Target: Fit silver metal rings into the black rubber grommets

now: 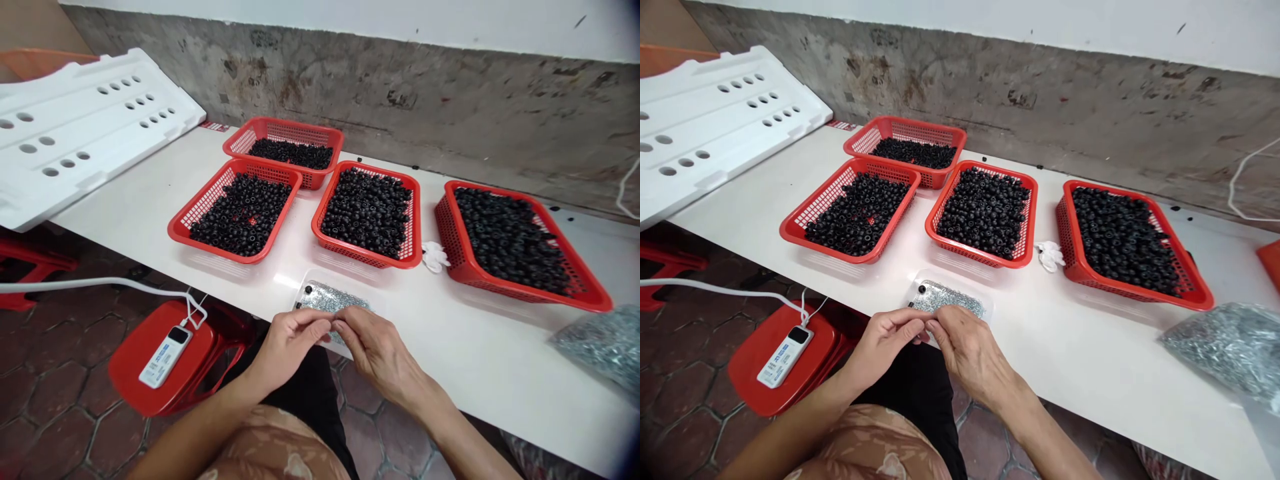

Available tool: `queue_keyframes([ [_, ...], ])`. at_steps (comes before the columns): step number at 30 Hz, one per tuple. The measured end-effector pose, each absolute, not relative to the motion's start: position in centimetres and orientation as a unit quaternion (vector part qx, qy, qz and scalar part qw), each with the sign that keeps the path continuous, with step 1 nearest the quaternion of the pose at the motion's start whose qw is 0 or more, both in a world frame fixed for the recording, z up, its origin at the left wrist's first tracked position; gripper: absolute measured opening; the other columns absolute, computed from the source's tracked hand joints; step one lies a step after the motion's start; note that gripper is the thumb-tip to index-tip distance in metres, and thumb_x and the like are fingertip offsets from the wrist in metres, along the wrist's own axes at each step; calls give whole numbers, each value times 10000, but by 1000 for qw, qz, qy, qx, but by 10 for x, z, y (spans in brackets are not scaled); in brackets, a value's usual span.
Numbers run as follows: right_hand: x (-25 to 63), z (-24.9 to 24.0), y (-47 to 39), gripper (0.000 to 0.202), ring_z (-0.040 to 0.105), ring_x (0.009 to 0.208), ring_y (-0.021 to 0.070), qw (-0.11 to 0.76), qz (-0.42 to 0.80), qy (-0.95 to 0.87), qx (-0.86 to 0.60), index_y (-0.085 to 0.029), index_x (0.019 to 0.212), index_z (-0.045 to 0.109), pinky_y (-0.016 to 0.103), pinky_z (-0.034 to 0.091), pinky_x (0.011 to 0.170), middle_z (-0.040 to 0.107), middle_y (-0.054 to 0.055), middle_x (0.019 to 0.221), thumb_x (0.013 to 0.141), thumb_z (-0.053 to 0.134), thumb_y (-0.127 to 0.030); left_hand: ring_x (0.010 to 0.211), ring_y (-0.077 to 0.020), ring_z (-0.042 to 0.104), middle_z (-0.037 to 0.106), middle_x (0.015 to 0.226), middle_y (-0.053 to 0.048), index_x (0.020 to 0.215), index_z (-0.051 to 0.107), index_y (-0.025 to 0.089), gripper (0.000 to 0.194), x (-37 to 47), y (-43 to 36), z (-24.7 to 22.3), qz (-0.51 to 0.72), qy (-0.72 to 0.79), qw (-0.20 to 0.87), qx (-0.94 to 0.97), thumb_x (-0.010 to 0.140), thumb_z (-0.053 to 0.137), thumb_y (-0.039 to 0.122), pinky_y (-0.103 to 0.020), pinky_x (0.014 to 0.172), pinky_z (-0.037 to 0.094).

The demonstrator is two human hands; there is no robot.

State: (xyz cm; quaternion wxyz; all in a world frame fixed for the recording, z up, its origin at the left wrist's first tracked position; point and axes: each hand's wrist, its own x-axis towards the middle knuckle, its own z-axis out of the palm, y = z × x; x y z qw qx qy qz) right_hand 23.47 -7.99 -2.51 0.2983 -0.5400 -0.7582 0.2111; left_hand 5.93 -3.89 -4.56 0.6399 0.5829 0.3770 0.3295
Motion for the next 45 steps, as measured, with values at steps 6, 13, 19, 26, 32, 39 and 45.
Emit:
queue_keyframes([
  [6, 232, -35, -77, 280, 486, 617, 132, 339, 222, -723, -560, -208, 805, 505, 252, 388, 605, 523, -7, 701, 1038, 376, -297, 376, 6, 365, 587, 638, 26, 848, 719, 127, 269, 77, -33, -53, 328, 378, 806, 315, 756, 786, 371, -142, 371, 217],
  [13, 249, -37, -82, 327, 474, 604, 117, 410, 294, -583, -637, -205, 750, 530, 231, 388, 588, 508, -27, 655, 1007, 434, -381, 492, -23, 405, 554, 672, 22, 896, 719, 154, 188, 67, -33, -48, 395, 384, 734, 397, 874, 676, 336, -151, 475, 300],
  [19, 266, -54, -141, 264, 469, 598, 122, 417, 320, -527, -667, -204, 797, 592, 252, 370, 567, 550, -11, 678, 981, 489, -361, 588, -102, 526, 633, 710, -35, 883, 739, 147, 229, -5, -50, -110, 226, 332, 532, 745, 939, 581, 303, -225, 554, 392],
  [26, 240, -81, -182, 234, 459, 567, 124, 421, 473, -436, -640, -204, 812, 619, 247, 343, 521, 565, 2, 672, 928, 556, -396, 962, -217, 570, 648, 1024, -88, 998, 667, 159, 137, -51, -54, -214, 18, 370, 376, 850, 890, 638, 237, -341, 854, 475],
  [32, 184, -145, -193, 364, 327, 448, 75, 431, 722, -247, -481, -169, 823, 569, 218, 264, 407, 569, 31, 743, 867, 494, -522, 973, -237, 514, 600, 1019, -93, 964, 636, 156, 97, -49, -62, -226, -2, 349, 338, 874, 894, 595, 209, -348, 851, 448],
  [39, 166, -179, -205, 263, 626, 709, 166, 272, 450, -566, -635, -182, 1003, 686, 284, 520, 689, 671, 59, 848, 962, 496, -359, 989, -236, 512, 604, 1050, -102, 1009, 638, 146, 170, -56, -72, -226, 28, 351, 325, 878, 932, 523, 245, -353, 874, 439],
  [45, 164, -185, -206, 296, 684, 692, 161, 175, 337, -732, -565, -198, 1144, 695, 228, 518, 617, 698, 58, 817, 1007, 449, -289, 1002, -237, 517, 620, 1055, -105, 1032, 652, 146, 235, -60, -80, -231, 61, 371, 346, 860, 965, 471, 280, -366, 901, 432],
])
